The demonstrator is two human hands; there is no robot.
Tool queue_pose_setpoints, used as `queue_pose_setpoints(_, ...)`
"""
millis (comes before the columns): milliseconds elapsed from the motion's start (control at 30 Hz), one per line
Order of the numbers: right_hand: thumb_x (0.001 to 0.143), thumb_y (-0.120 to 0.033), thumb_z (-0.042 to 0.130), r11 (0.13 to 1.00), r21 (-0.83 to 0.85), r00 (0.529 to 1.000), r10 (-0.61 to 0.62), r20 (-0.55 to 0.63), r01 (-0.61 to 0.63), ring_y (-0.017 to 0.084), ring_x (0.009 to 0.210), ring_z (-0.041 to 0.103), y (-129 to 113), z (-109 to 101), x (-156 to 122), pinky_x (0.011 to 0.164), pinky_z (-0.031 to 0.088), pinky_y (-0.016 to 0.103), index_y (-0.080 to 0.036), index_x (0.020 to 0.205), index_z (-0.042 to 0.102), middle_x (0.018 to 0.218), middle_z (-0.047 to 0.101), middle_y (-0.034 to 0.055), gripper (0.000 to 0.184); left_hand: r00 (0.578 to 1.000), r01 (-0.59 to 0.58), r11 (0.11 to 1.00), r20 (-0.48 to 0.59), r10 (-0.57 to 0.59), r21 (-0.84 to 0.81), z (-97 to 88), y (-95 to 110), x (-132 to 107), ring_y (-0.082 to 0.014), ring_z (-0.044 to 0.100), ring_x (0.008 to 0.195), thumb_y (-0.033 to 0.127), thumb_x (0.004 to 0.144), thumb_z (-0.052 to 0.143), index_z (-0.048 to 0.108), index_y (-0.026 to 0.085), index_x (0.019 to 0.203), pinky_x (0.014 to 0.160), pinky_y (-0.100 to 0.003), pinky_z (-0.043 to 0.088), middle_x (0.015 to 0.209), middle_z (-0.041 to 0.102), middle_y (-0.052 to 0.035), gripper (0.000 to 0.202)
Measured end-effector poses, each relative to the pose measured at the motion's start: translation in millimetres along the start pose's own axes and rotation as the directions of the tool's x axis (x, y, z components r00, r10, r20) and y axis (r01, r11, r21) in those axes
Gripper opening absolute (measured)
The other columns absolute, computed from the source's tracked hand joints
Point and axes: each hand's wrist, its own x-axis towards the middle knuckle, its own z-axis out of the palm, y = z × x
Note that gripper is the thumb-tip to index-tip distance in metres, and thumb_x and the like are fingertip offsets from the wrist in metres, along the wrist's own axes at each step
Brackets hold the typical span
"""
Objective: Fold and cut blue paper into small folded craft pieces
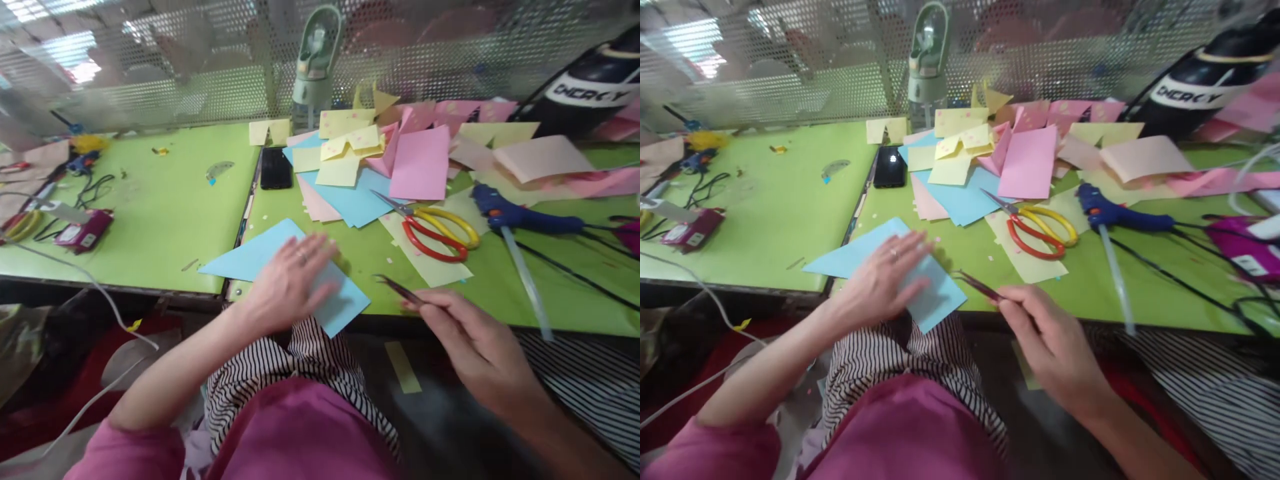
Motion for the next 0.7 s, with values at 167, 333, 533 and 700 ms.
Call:
queue_pose_setpoints(167, 0.093, -0.057, 0.041, 0.855, 0.187, 0.874, 0.461, 0.155, -0.484, 0.013, 0.048, 0.043, -5.8, -2.0, -35.7, 0.051, 0.037, 0.028, -0.024, 0.082, 0.056, 0.051, 0.043, -0.0047, 0.039, 0.969, -0.246, 0.969, 0.034, 0.246, 0.003, 14.4, 33.0, -30.4, -0.0272, 0.036, 0.141, 0.039, 0.094, 0.052, 0.035, 0.017, 0.147, 0.117, -0.049, 0.03, 0.152, 0.04, -0.0072, 0.059)
queue_pose_setpoints(333, 0.092, -0.062, 0.04, 0.693, 0.328, 0.762, 0.53, 0.372, -0.642, 0.012, 0.048, 0.036, -5.6, 12.1, -55.2, 0.052, 0.032, 0.029, -0.023, 0.083, 0.055, 0.049, 0.037, -0.0065, 0.043, 0.967, -0.245, 0.969, -0.076, 0.243, -0.024, 25.6, 25.0, -27.8, -0.0227, 0.05, 0.131, 0.01, 0.091, 0.042, 0.049, 0.014, 0.137, 0.112, -0.045, 0.042, 0.141, 0.054, -0.0046, 0.046)
queue_pose_setpoints(533, 0.09, -0.06, 0.045, 0.467, 0.526, 0.701, 0.533, 0.474, -0.711, 0.01, 0.046, 0.026, -0.1, 15.0, -56.2, 0.05, 0.022, 0.029, -0.022, 0.082, 0.054, 0.046, 0.034, -0.008, 0.04, 0.969, -0.223, 0.969, -0.13, 0.209, -0.103, 14.3, 28.9, -18.8, -0.0238, 0.061, 0.12, 0.018, 0.095, 0.044, 0.054, 0.01, 0.13, 0.104, -0.046, 0.051, 0.129, 0.065, -0.0077, 0.037)
queue_pose_setpoints(700, 0.089, -0.057, 0.047, 0.43, 0.54, 0.687, 0.526, 0.501, -0.724, 0.008, 0.042, 0.024, 1.0, 14.8, -49.2, 0.047, 0.017, 0.028, -0.021, 0.079, 0.054, 0.044, 0.035, -0.0082, 0.038, 0.978, -0.179, 0.974, -0.135, 0.161, -0.138, 9.3, 34.1, -14.3, -0.0239, 0.063, 0.116, 0.026, 0.1, 0.04, 0.057, 0.009, 0.126, 0.102, -0.046, 0.052, 0.122, 0.069, -0.0077, 0.035)
